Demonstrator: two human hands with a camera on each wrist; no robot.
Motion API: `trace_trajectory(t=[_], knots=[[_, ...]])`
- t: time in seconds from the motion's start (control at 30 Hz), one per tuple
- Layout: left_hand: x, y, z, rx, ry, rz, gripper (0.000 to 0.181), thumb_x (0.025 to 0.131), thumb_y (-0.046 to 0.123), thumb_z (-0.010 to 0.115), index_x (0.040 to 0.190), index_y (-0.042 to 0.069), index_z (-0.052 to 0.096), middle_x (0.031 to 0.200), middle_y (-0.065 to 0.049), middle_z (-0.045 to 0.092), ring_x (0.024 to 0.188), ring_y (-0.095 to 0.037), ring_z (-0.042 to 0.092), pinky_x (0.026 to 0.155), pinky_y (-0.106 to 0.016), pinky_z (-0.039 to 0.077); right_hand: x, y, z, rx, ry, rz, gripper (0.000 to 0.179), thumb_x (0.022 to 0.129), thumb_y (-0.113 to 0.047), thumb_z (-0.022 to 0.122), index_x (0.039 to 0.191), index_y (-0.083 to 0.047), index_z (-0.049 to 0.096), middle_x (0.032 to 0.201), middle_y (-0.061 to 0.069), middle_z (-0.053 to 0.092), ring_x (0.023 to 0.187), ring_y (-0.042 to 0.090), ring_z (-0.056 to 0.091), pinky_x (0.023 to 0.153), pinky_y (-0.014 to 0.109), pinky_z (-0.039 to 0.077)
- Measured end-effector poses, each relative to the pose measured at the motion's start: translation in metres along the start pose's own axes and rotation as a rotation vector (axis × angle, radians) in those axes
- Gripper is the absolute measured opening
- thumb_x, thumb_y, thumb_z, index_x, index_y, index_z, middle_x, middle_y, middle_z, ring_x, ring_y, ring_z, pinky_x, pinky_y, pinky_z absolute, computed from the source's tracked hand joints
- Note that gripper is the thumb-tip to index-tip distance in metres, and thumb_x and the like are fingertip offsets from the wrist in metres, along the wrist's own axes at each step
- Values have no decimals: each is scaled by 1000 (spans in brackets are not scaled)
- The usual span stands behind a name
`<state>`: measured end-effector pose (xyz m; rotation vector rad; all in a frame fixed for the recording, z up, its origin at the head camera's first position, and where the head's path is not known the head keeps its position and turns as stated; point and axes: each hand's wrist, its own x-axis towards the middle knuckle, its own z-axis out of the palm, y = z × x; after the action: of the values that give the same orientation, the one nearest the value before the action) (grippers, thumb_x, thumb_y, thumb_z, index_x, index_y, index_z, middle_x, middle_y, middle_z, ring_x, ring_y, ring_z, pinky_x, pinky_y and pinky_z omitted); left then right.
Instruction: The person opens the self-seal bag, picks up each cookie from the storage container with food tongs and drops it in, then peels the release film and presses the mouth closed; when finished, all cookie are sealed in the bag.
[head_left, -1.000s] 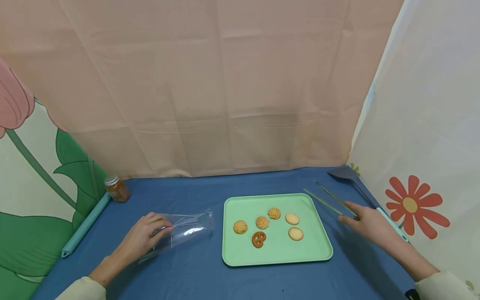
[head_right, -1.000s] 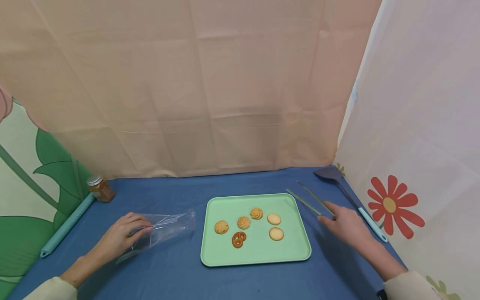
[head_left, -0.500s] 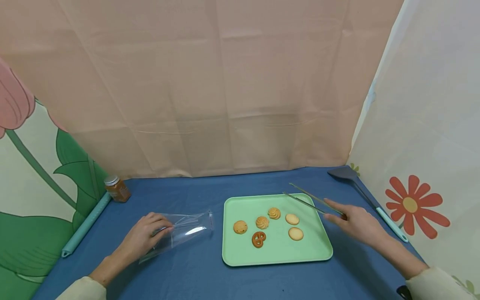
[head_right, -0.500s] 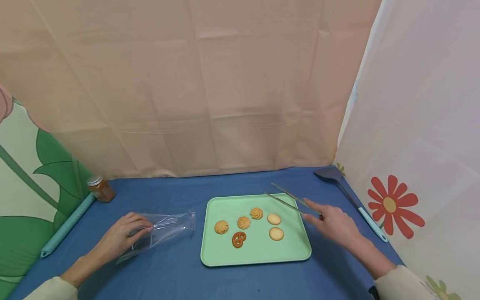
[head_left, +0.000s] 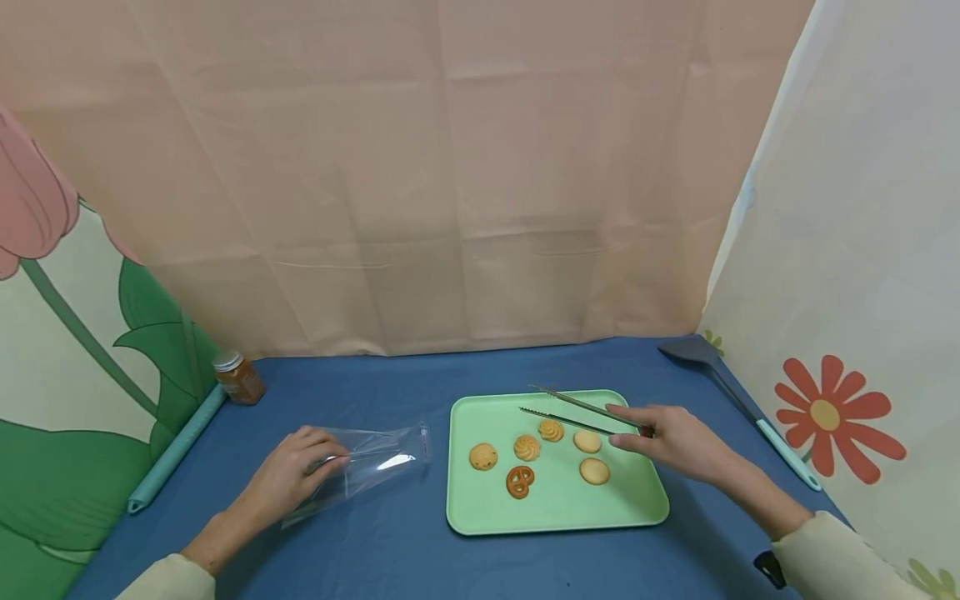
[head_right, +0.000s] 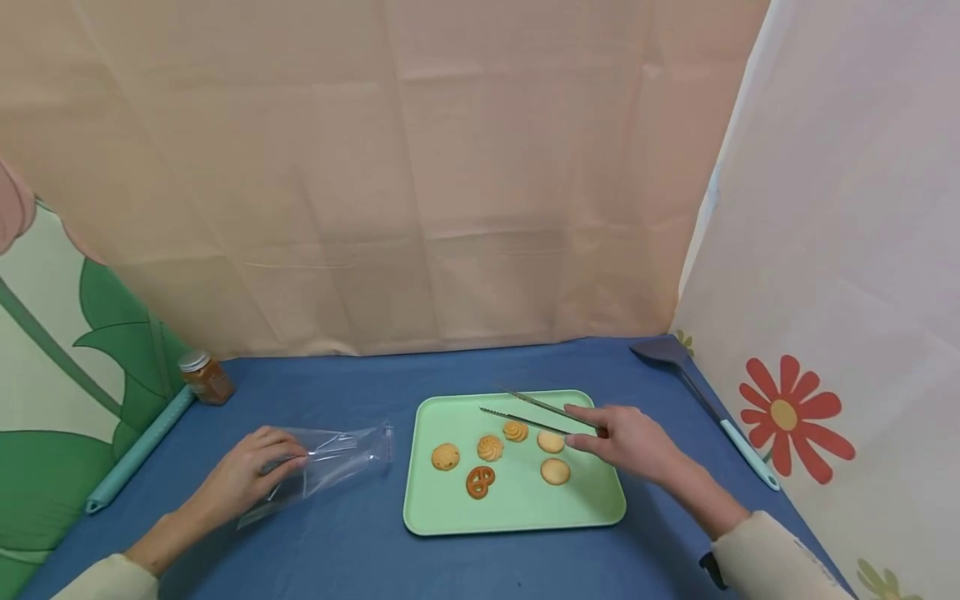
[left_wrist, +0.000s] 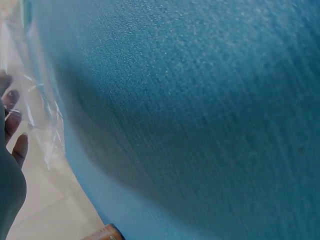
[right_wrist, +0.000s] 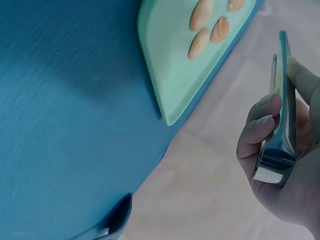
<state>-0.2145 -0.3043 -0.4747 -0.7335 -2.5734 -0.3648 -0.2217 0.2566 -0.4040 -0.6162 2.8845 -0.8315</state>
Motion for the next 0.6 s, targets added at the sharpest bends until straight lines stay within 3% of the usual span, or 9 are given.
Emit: trace_trajectory(t=[0.13,0.2,0.43,0.6], knots=[[0,0,1,7,-4,-6,11,85,23,81,95,27,77,97,16,68,96,-8,59,80,-40,50,6,-2,4,62,-35,-47,56,93,-49,67,141,-22,60,74,-9,59,59,2,42,54,22,39],[0,0,1,5,-2,-3,11,84,23,81,95,27,77,97,17,68,96,-7,59,80,-39,50,8,-3,7,95,-51,-75,55,94,-47,67,140,-19,60,91,-5,70,62,3,45,55,23,41],[0,1,1,-8,1,3,11,85,23,81,95,26,78,97,18,68,96,-6,58,80,-39,51,15,-6,18,150,-109,-115,54,94,-44,68,141,-18,59,103,6,73,57,2,40,51,22,38],[0,1,2,-13,2,0,11,84,22,81,94,26,78,97,19,67,96,-6,58,81,-40,51,20,-11,26,166,-163,-143,55,94,-45,67,141,-17,60,133,6,67,58,2,44,52,23,41]])
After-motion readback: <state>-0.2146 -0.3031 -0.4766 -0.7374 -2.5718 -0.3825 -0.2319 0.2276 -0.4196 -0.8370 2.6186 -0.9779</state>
